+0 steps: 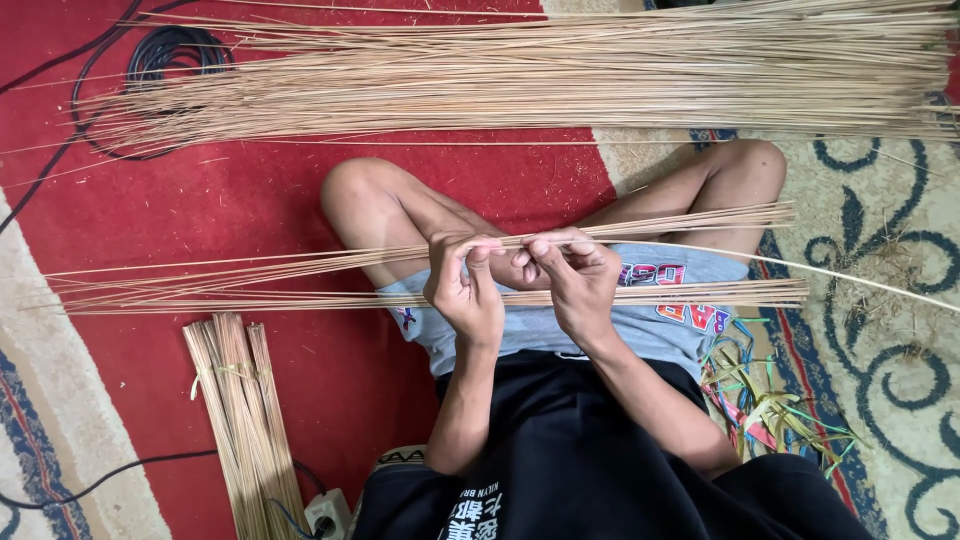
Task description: The person smooths thin bamboo fiber strips by hand, aligning them with both hands and running their fingers along the length of each strip to remove imperfections.
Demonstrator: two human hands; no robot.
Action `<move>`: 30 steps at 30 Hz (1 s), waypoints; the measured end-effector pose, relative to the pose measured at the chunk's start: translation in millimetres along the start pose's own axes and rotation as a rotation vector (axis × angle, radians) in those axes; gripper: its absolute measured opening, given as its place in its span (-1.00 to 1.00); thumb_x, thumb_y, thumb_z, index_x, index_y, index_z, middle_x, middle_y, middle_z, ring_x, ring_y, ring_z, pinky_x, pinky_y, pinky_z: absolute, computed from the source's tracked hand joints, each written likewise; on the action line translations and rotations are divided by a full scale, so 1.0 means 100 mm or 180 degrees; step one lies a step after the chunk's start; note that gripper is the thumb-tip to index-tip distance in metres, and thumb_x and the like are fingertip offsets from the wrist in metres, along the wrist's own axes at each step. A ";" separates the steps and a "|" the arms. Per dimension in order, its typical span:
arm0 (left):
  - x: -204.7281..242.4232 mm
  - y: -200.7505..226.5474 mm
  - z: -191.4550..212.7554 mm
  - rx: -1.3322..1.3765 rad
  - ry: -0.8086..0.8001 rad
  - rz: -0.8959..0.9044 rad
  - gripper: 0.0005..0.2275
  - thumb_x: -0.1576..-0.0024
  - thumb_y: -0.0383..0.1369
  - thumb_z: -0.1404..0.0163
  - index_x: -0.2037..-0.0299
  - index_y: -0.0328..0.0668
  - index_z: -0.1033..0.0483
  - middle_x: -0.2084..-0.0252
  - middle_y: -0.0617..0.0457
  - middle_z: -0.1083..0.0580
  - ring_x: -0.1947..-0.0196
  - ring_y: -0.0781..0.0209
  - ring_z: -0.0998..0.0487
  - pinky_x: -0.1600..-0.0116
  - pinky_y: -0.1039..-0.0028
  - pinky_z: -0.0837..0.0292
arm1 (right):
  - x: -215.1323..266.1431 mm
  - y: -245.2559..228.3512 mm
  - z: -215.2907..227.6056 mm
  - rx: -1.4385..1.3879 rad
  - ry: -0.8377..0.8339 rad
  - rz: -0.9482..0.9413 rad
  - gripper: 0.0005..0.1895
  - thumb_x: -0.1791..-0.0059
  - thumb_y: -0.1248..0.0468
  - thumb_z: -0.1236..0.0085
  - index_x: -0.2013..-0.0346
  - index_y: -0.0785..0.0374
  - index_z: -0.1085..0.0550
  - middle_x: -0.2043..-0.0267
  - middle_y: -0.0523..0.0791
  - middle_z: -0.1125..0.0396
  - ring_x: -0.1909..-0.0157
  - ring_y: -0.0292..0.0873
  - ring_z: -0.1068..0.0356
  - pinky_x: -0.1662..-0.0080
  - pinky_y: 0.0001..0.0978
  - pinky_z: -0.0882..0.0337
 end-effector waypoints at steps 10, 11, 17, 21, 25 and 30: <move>0.00 0.04 -0.05 -0.0397 -0.0149 0.0049 -0.66 -0.36 -0.25 0.11 0.47 -0.17 -0.48 0.59 0.13 -0.39 0.55 0.14 -0.39 0.20 0.42 -0.41 | -0.01 -0.02 0.03 0.0122 0.0088 0.0098 -0.89 -0.06 0.51 -0.12 0.23 0.60 -0.55 0.50 0.14 -0.46 0.54 -0.21 -0.39 0.40 -0.42 -0.44; 0.00 0.01 -0.09 -0.0086 -0.0191 0.0224 -0.69 -0.36 -0.24 0.09 0.40 -0.20 -0.52 0.53 0.11 -0.43 0.50 0.19 -0.41 0.21 0.42 -0.40 | -0.02 -0.01 0.05 0.0081 0.0111 0.0081 -0.89 -0.06 0.51 -0.12 0.24 0.60 -0.55 0.51 0.14 -0.45 0.55 -0.21 -0.39 0.41 -0.42 -0.44; 0.08 -0.05 -0.15 0.0438 -0.0287 0.0426 -0.79 -0.30 -0.31 -0.02 0.29 -0.26 -0.60 0.42 0.08 -0.51 0.42 0.30 -0.41 0.18 0.46 -0.36 | -0.01 -0.02 0.03 -0.0116 0.0080 -0.0006 -0.90 -0.05 0.52 -0.13 0.26 0.60 -0.54 0.52 0.15 -0.45 0.54 -0.19 -0.42 0.41 -0.40 -0.47; -0.05 0.21 -0.09 0.0054 -0.0148 -0.0074 -0.81 -0.27 -0.36 -0.06 0.37 -0.24 -0.60 0.42 0.10 -0.54 0.42 0.16 -0.51 0.12 0.42 -0.42 | -0.01 -0.10 -0.05 0.0064 -0.0097 0.0042 -0.93 -0.02 0.55 -0.16 0.30 0.58 -0.56 0.52 0.15 -0.44 0.52 -0.16 -0.43 0.39 -0.36 -0.48; -0.02 0.21 -0.08 -0.0189 -0.0156 -0.0271 -0.81 -0.27 -0.35 -0.06 0.38 -0.23 -0.60 0.41 0.11 -0.55 0.41 0.13 -0.51 0.12 0.38 -0.41 | -0.01 -0.07 -0.02 0.0103 -0.0137 0.0067 -0.93 -0.03 0.55 -0.14 0.29 0.58 -0.56 0.51 0.14 -0.44 0.51 -0.16 -0.43 0.38 -0.36 -0.49; -0.02 0.19 -0.14 -0.0245 -0.0302 -0.0265 -0.75 -0.31 -0.36 0.00 0.45 -0.22 -0.52 0.46 0.08 -0.49 0.43 0.07 -0.50 0.11 0.35 -0.41 | -0.01 -0.08 0.02 0.0156 -0.0067 0.0098 -0.92 -0.05 0.54 -0.13 0.27 0.58 -0.56 0.51 0.10 -0.44 0.50 -0.20 -0.42 0.37 -0.38 -0.48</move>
Point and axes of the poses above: each hand's wrist, its own x-axis away from the middle knuckle, its own z-axis out of the back of the hand, y = z × x, the point moved 10 cm from there along -x, towards the middle knuckle
